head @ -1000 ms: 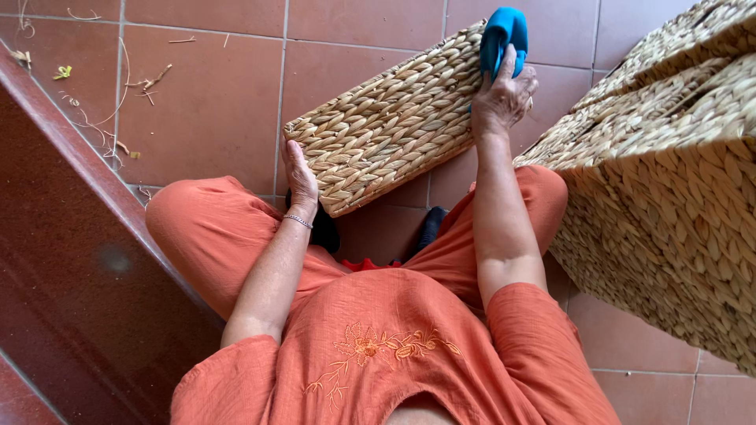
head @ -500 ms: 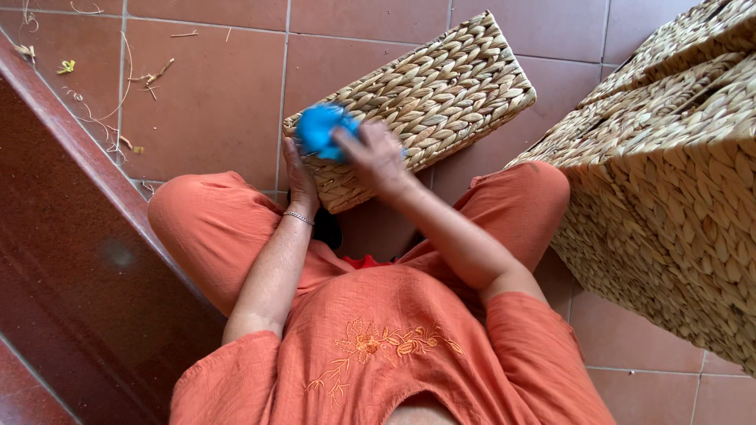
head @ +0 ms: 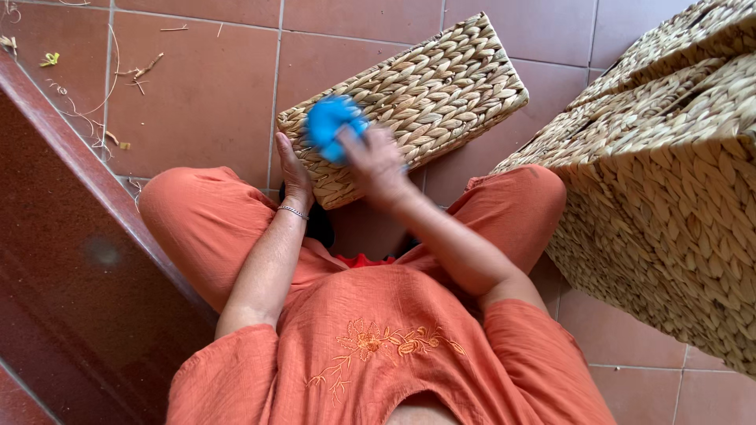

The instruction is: The person sits on a tiled floor and wipes a rectangular woven basket with a blue cloth. They rotate the basket to clean all sides and the interior, then place it aside.

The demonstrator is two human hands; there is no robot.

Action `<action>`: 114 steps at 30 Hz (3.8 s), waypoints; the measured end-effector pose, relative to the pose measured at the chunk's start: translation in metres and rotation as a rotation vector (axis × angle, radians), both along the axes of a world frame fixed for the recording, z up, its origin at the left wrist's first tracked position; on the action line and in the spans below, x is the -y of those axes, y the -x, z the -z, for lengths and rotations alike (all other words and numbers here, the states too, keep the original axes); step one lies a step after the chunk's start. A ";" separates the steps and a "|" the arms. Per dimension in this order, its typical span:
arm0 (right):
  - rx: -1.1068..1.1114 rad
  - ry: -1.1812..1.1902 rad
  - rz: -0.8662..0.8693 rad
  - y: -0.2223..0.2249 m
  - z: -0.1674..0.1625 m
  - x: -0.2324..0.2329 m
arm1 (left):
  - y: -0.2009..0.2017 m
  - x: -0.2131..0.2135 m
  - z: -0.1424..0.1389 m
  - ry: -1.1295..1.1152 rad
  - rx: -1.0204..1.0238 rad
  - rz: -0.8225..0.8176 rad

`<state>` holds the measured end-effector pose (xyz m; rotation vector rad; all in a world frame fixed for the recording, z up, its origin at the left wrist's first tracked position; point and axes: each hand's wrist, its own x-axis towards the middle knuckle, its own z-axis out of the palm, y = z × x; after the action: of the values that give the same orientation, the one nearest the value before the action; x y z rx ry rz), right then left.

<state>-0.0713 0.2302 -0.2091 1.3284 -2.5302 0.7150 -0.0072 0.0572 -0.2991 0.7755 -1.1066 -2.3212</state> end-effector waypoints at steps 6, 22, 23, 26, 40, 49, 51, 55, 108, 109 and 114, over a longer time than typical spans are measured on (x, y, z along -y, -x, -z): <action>-0.053 -0.039 -0.170 -0.033 0.006 -0.015 | -0.003 0.002 0.004 -0.150 -0.078 0.043; -0.093 -0.113 0.077 -0.001 -0.003 -0.042 | 0.004 -0.002 -0.010 0.178 0.157 -0.056; -0.138 -0.117 -0.012 -0.027 -0.005 -0.029 | 0.003 -0.001 -0.010 0.156 0.187 -0.066; -0.100 0.003 -0.240 -0.051 -0.010 -0.006 | 0.002 -0.002 -0.013 0.096 0.133 -0.022; -0.188 -0.064 0.691 0.149 -0.009 -0.067 | 0.007 -0.005 -0.012 0.224 0.089 -0.061; -0.037 0.044 -0.216 -0.024 -0.014 0.028 | 0.004 -0.003 -0.002 0.197 0.123 -0.017; -0.004 0.048 -0.210 -0.001 -0.010 0.015 | 0.003 -0.003 -0.001 0.252 0.151 -0.027; -0.114 0.062 0.232 0.092 -0.003 -0.039 | 0.003 -0.006 -0.006 0.334 0.122 -0.038; 0.181 0.884 0.412 0.157 -0.061 -0.197 | 0.017 0.003 -0.018 -0.033 -0.076 0.131; 0.070 0.790 0.384 0.147 -0.072 -0.189 | 0.019 0.004 -0.012 0.038 -0.052 0.124; -0.264 0.493 0.197 0.093 -0.121 -0.129 | 0.022 0.006 0.021 0.137 0.209 -0.065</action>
<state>-0.1646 0.3589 -0.0877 0.9221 -2.0584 0.9657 -0.0293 0.0515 -0.3206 1.0030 -1.2937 -2.1228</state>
